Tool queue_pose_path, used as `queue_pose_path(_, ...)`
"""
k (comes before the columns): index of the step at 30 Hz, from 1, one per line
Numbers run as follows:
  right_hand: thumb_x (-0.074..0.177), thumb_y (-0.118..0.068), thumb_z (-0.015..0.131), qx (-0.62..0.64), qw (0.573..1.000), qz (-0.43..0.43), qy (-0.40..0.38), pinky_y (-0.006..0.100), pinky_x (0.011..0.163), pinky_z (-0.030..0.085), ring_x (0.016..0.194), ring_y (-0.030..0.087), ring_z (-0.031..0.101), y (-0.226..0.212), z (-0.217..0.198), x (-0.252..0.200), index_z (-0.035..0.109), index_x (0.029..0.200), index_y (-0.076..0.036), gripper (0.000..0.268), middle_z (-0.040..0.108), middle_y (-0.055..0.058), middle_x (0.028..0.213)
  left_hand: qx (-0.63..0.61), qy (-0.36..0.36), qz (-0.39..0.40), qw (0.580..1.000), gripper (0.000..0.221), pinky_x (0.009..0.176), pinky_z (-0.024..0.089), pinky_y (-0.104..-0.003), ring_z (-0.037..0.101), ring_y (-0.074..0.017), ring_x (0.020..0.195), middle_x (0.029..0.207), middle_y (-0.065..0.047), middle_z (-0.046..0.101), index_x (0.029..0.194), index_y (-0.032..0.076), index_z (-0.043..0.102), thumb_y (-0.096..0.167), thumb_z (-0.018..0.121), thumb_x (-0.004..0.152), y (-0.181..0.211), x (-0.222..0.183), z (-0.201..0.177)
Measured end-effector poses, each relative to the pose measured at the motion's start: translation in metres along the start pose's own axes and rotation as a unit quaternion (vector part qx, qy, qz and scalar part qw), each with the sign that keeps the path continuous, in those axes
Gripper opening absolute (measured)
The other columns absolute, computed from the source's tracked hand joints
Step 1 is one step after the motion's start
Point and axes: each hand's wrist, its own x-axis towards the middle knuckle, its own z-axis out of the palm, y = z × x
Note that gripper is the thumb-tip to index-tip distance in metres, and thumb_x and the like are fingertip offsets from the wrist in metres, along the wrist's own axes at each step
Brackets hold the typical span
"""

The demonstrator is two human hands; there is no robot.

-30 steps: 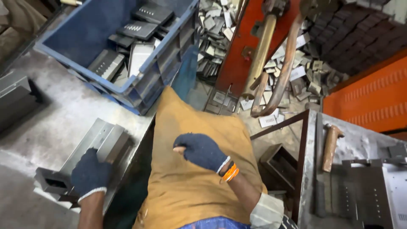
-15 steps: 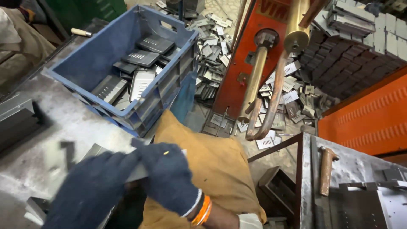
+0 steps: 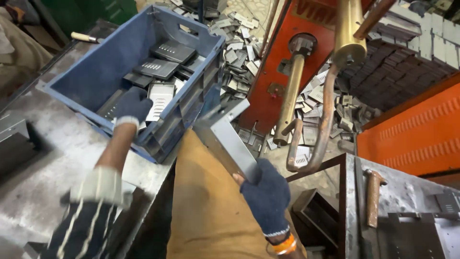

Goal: Assembling and spot welding metal chassis components on a production line.

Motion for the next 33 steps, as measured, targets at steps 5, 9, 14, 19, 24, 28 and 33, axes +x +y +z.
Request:
queue_pose_path(5, 0.064, -0.044, 0.090, -0.047, 0.999, 0.017, 0.008, 0.047, 0.063, 0.053, 0.071, 0.036, 0.070, 0.019, 0.010, -0.010, 0.070, 0.106, -0.010, 0.057, 0.071, 0.014, 0.078, -0.007, -0.283, -0.110, 0.953, 0.038, 0.084, 0.054, -0.050, 0.069, -0.0409, 0.100, 0.110, -0.024, 0.073, 0.109, 0.004, 0.072, 0.031, 0.074, 0.083, -0.145, 0.107, 0.110)
queue_pose_path(9, 0.060, -0.045, 0.091, -0.076, 0.994, 0.076, -0.019, 0.047, 0.065, 0.055, 0.073, 0.037, 0.071, 0.021, 0.010, -0.004, 0.071, 0.112, -0.014, 0.064, 0.072, 0.015, 0.076, 0.016, -0.368, -0.083, 0.926, 0.057, 0.086, 0.053, -0.053, 0.065, -0.0410, 0.106, 0.110, -0.021, 0.074, 0.118, 0.005, 0.072, 0.039, 0.084, 0.074, -0.166, 0.122, 0.146)
queue_pose_path(14, 0.062, -0.045, 0.091, -0.068, 0.996, 0.060, -0.015, 0.046, 0.063, 0.054, 0.069, 0.036, 0.070, 0.022, 0.016, 0.001, 0.070, 0.103, -0.011, 0.057, 0.070, 0.014, 0.073, -0.015, -0.245, -0.237, 0.940, 0.055, 0.086, 0.054, -0.050, 0.069, -0.0399, 0.102, 0.108, -0.023, 0.074, 0.109, -0.001, 0.073, 0.044, 0.084, 0.080, -0.063, 0.089, 0.073)
queue_pose_path(19, 0.063, -0.041, 0.091, -0.023, 0.997, 0.071, -0.017, 0.043, 0.058, 0.051, 0.060, 0.031, 0.067, 0.002, 0.007, -0.005, 0.070, 0.094, -0.010, 0.048, 0.066, 0.010, 0.063, 0.089, -0.130, -0.025, 0.987, 0.041, 0.085, 0.054, -0.050, 0.070, -0.0421, 0.096, 0.104, -0.026, 0.073, 0.103, 0.002, 0.076, 0.034, 0.081, 0.077, -0.014, 0.067, 0.019)
queue_pose_path(24, 0.073, -0.028, 0.090, 0.174, 0.979, 0.102, -0.028, 0.033, 0.049, 0.048, 0.047, 0.015, 0.062, -0.014, -0.001, -0.025, 0.063, 0.082, -0.005, 0.037, 0.061, 0.004, 0.056, -0.053, 0.151, 0.164, 0.973, 0.026, 0.089, 0.059, -0.042, 0.074, -0.0324, 0.096, 0.104, -0.018, 0.077, 0.110, 0.002, 0.077, 0.013, 0.073, 0.087, -0.007, 0.033, -0.039)
queue_pose_path(28, 0.074, -0.024, 0.091, 0.215, 0.973, 0.080, 0.003, 0.031, 0.046, 0.046, 0.047, 0.011, 0.059, -0.035, -0.022, -0.033, 0.062, 0.084, -0.004, 0.036, 0.060, 0.003, 0.056, -0.405, 0.094, -0.027, 0.909, 0.035, 0.083, 0.058, -0.039, 0.073, -0.0270, 0.093, 0.114, -0.015, 0.076, 0.123, 0.000, 0.072, 0.015, 0.076, 0.092, -0.011, -0.026, -0.054)
queue_pose_path(33, 0.083, -0.019, 0.082, 0.388, 0.919, -0.006, 0.070, 0.027, 0.069, 0.057, 0.076, 0.012, 0.068, -0.055, -0.077, -0.040, 0.071, 0.112, -0.001, 0.036, 0.076, 0.002, 0.093, -0.723, -0.053, -0.166, 0.668, 0.046, 0.083, 0.059, -0.038, 0.069, -0.0257, 0.096, 0.119, -0.013, 0.068, 0.131, 0.003, 0.061, 0.028, 0.076, 0.095, 0.064, -0.136, -0.056)
